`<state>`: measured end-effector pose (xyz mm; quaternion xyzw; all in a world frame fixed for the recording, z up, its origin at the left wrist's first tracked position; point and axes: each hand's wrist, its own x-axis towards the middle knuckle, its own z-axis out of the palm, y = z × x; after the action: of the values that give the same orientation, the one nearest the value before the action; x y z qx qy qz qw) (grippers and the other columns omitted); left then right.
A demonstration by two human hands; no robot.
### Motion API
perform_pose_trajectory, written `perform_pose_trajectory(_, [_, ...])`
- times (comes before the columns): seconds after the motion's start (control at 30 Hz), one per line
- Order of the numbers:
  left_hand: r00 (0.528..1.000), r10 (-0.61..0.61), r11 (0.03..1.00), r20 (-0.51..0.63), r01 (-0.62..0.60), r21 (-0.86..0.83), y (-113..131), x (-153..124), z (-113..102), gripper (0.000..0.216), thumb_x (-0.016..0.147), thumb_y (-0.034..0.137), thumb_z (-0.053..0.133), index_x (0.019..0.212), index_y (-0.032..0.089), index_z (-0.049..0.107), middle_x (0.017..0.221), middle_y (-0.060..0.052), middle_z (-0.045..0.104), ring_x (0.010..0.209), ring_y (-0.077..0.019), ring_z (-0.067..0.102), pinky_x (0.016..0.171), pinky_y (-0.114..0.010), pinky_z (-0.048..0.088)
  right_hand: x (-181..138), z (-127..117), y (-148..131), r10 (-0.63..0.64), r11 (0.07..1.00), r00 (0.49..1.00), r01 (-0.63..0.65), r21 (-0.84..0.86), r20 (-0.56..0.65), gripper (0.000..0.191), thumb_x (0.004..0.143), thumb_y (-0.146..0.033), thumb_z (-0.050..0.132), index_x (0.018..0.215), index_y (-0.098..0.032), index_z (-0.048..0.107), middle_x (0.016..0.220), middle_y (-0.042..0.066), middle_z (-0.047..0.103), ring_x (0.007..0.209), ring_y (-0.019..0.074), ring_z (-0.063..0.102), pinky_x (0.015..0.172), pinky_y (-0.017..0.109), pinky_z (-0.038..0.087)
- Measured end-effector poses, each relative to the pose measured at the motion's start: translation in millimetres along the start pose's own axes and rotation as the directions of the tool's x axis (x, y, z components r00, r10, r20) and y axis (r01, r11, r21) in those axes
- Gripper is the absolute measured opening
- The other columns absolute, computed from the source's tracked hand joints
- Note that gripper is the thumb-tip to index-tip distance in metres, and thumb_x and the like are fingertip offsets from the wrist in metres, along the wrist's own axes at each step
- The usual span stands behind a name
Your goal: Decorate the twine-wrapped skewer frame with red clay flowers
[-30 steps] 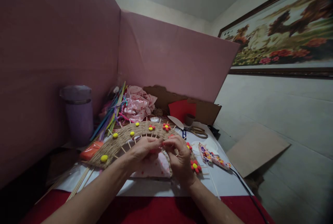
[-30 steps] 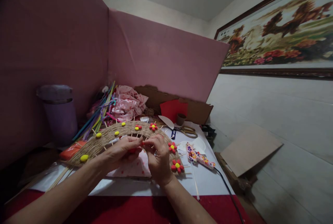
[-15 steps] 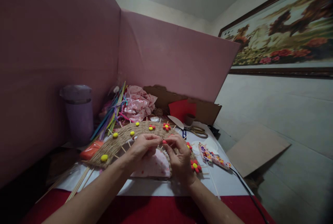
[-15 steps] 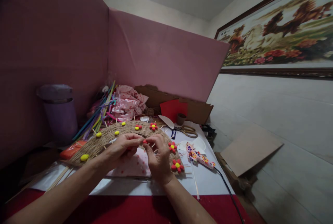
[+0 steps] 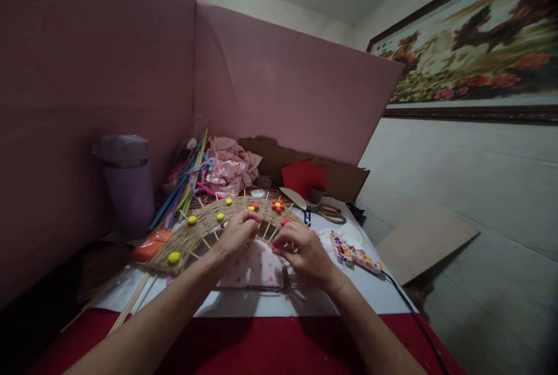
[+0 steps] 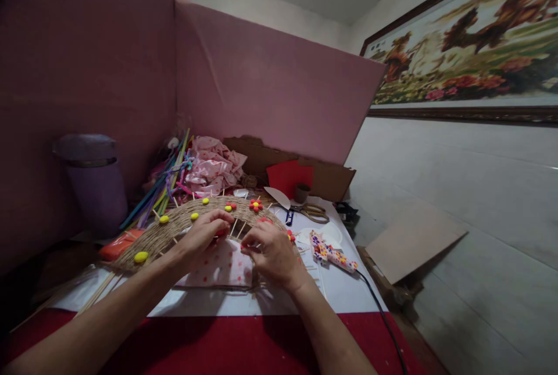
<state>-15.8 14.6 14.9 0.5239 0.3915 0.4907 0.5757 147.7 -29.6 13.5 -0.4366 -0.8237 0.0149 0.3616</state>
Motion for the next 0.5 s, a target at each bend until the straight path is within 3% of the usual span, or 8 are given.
perform_pose_trajectory(0.13, [0.999, -0.022, 0.999, -0.045, 0.023, 0.024, -2, 2, -1, 0.014, 0.060, 0.015, 0.050, 0.073, 0.016, 0.055, 0.047, 0.007, 0.046, 0.036, -0.0046, 0.033, 0.037, -0.016, 0.019, -2, -9, 7, -0.027, 0.995, 0.996, 0.034, -0.096, 0.082, 0.016, 0.067, -0.005, 0.067, 0.068, -0.021, 0.063, 0.070, -0.002, 0.057, 0.072, 0.0147, 0.052, 0.065, 0.028, 0.039])
perform_pose_trajectory(0.4, [0.999, 0.029, 0.998, -0.016, -0.028, 0.057, -2, -1, 1, 0.010, 0.060, 0.017, 0.053, 0.069, 0.015, 0.056, 0.046, 0.008, 0.044, 0.039, -0.0048, 0.034, 0.039, -0.017, 0.021, -2, 4, 4, -0.052, 0.987, 0.993, 0.067, -0.148, 0.103, 0.018, 0.065, -0.003, 0.062, 0.065, -0.021, 0.063, 0.069, -0.001, 0.059, 0.069, 0.0147, 0.052, 0.063, 0.027, 0.037])
perform_pose_trajectory(0.5, [0.999, 0.045, 0.997, -0.012, -0.044, 0.068, -3, 0, 1, 0.008, 0.063, 0.019, 0.054, 0.069, 0.014, 0.056, 0.046, 0.007, 0.044, 0.040, -0.0052, 0.034, 0.040, -0.017, 0.021, -2, 1, 5, -0.038, 0.990, 0.998, 0.045, -0.136, 0.055, 0.013, 0.070, -0.008, 0.063, 0.069, -0.021, 0.063, 0.070, 0.000, 0.059, 0.072, 0.0162, 0.053, 0.066, 0.029, 0.039])
